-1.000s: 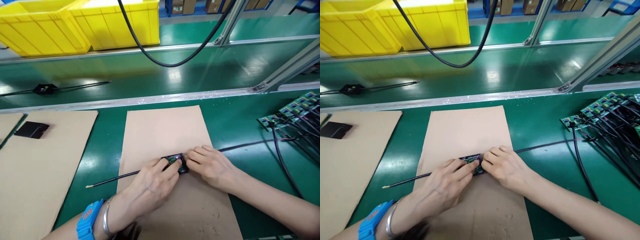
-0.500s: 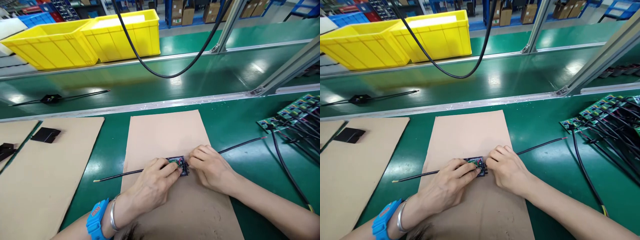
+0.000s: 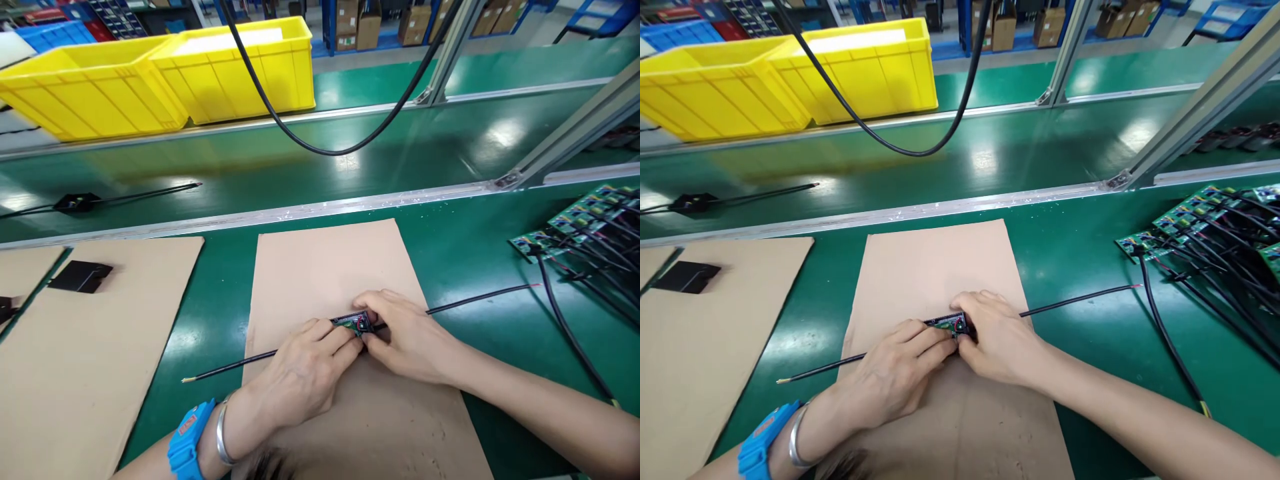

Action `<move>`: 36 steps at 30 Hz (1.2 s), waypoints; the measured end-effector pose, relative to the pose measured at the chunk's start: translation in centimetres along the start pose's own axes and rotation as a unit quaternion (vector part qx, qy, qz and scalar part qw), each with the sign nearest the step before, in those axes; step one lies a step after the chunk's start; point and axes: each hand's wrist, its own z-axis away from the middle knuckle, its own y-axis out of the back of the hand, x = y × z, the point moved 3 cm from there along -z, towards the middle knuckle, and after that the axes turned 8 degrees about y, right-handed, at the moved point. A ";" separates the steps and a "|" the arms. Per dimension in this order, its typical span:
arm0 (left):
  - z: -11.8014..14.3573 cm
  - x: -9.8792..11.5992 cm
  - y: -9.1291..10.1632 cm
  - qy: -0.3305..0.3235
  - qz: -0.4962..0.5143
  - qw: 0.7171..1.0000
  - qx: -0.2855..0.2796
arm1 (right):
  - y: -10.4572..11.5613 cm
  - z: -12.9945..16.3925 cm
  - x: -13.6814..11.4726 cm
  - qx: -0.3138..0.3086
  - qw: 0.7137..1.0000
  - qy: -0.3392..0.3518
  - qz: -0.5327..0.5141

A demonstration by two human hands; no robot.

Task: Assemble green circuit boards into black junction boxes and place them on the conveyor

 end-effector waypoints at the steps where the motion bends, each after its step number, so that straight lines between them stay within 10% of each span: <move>1: 0.0 0.0 0.0 0.000 -0.004 1.000 0.007 | 0.4 0.5 0.1 0.009 1.000 0.012 -0.012; 21: -0.3 0.7 2.4 0.077 0.006 0.997 0.028 | 1.5 2.2 3.0 0.025 0.979 0.172 0.107; 31: 7.1 -4.9 3.6 0.215 -0.091 0.969 0.080 | 4.7 3.7 5.7 -0.006 0.975 0.119 0.186; 36: 2.5 -10.3 8.3 0.263 -0.157 0.938 0.164 | 10.1 -3.2 6.6 0.064 0.948 0.121 0.287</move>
